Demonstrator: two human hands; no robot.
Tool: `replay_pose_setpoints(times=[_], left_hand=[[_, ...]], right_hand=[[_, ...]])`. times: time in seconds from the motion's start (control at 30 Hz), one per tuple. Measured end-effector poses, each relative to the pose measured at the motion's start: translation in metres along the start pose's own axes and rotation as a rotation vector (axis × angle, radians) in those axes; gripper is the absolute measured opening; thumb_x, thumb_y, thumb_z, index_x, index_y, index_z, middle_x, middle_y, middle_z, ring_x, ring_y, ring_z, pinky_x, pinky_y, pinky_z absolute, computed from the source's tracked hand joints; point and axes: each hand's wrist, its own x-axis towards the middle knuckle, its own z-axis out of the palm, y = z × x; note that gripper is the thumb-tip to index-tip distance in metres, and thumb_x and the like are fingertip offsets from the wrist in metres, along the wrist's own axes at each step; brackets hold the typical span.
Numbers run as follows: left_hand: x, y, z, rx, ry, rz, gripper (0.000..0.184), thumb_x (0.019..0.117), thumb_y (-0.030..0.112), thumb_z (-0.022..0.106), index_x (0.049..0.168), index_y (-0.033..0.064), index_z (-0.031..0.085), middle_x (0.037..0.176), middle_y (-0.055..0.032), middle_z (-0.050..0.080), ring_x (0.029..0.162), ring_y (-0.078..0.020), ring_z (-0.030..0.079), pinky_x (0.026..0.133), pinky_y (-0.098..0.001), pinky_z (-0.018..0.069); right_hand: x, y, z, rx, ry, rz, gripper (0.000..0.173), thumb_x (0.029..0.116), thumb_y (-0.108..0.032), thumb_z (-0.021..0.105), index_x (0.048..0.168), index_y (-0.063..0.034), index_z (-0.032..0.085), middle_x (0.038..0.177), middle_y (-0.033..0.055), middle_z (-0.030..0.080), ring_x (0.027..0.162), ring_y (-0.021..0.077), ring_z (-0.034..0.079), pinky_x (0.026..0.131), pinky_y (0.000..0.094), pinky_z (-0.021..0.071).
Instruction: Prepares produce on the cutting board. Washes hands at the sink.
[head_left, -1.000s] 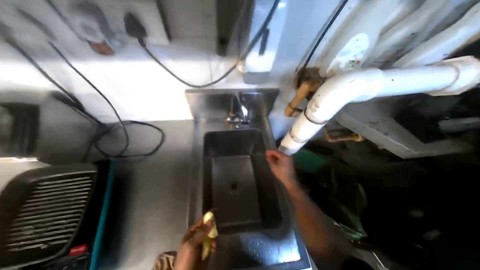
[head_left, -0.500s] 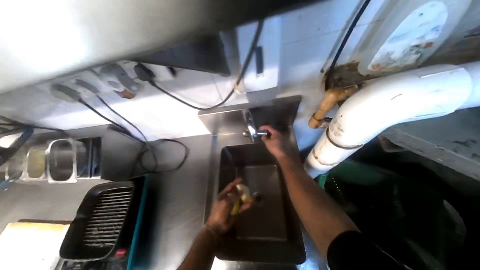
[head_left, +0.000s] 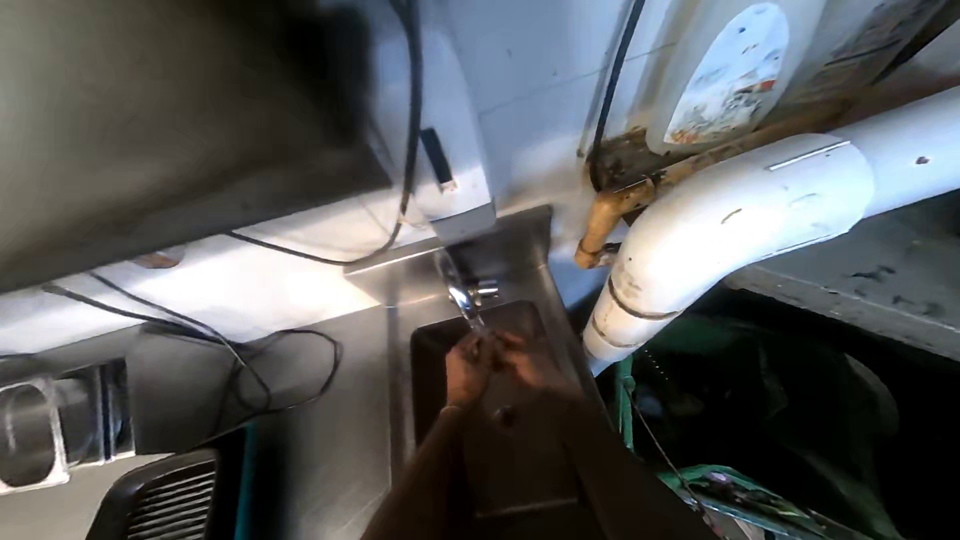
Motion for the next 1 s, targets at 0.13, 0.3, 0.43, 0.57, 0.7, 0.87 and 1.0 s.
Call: replay_pose_setpoints(times=[0.13,0.3,0.43,0.57,0.7,0.87,1.0], left_hand=[[0.004,-0.006,-0.002,0.131,0.080,0.027,0.024,0.1048,0.023,0.059,0.110,0.0032,0.072,0.094,-0.0188,0.072,0.081,-0.0330,0.070,0.077,-0.0560,0.0571],[0.010,-0.014,-0.024,-0.276,-0.042,-0.065,0.013,0.1017,0.012,0.063,0.100,0.0026,0.073,0.076,-0.0042,0.067,0.057,-0.0087,0.057,0.054,-0.0248,0.0507],[0.006,-0.014,-0.036,-0.141,-0.183,0.039,0.015,0.0984,0.011,0.069,0.111,0.0063,0.076,0.087,-0.0049,0.074,0.065,-0.0099,0.065,0.061,-0.0282,0.0572],[0.000,-0.007,-0.036,-0.058,-0.145,0.055,0.016,0.0974,0.016,0.072,0.111,0.0090,0.075,0.090,-0.0075,0.074,0.066,-0.0154,0.067,0.062,-0.0351,0.0584],[-0.003,-0.001,-0.029,-0.078,-0.098,0.083,0.013,0.0966,0.015,0.073,0.106,0.0091,0.077,0.091,-0.0056,0.076,0.069,-0.0144,0.069,0.065,-0.0344,0.0602],[-0.007,0.005,-0.025,0.016,-0.025,0.131,0.012,0.0963,0.016,0.073,0.105,0.0091,0.077,0.097,-0.0052,0.076,0.079,-0.0142,0.071,0.076,-0.0380,0.0603],[-0.006,0.005,-0.026,0.056,0.013,0.163,0.010,0.0950,0.016,0.075,0.103,0.0098,0.078,0.099,-0.0045,0.076,0.081,-0.0136,0.071,0.077,-0.0380,0.0606]], right_hand=[[0.001,0.014,0.009,-0.128,0.084,-0.067,0.031,0.1033,-0.006,0.057,0.134,-0.0007,0.061,0.113,0.0115,0.070,0.095,0.0137,0.068,0.088,0.0333,0.0585],[0.002,0.026,0.001,-0.261,0.130,-0.048,0.028,0.1027,-0.010,0.060,0.127,0.0036,0.064,0.104,0.0150,0.071,0.087,0.0178,0.070,0.082,0.0364,0.0607],[-0.004,0.014,-0.001,-0.193,0.149,-0.012,0.029,0.1040,-0.009,0.058,0.131,0.0002,0.063,0.105,0.0132,0.072,0.087,0.0177,0.072,0.082,0.0361,0.0616],[-0.009,0.010,-0.003,-0.050,0.084,-0.029,0.037,0.1026,-0.001,0.053,0.138,-0.0026,0.060,0.122,0.0153,0.069,0.099,0.0227,0.072,0.089,0.0407,0.0613],[-0.012,0.006,-0.002,0.013,0.057,-0.020,0.038,0.1050,-0.005,0.050,0.142,-0.0054,0.058,0.124,0.0128,0.069,0.100,0.0203,0.070,0.088,0.0379,0.0602],[-0.013,0.000,0.004,-0.005,0.060,-0.043,0.027,0.1070,-0.014,0.052,0.129,-0.0050,0.064,0.107,0.0072,0.070,0.088,0.0137,0.068,0.080,0.0316,0.0590],[-0.007,0.004,0.004,0.039,0.047,-0.042,0.028,0.1063,-0.012,0.050,0.129,-0.0054,0.065,0.106,0.0067,0.071,0.087,0.0132,0.068,0.078,0.0306,0.0587]])
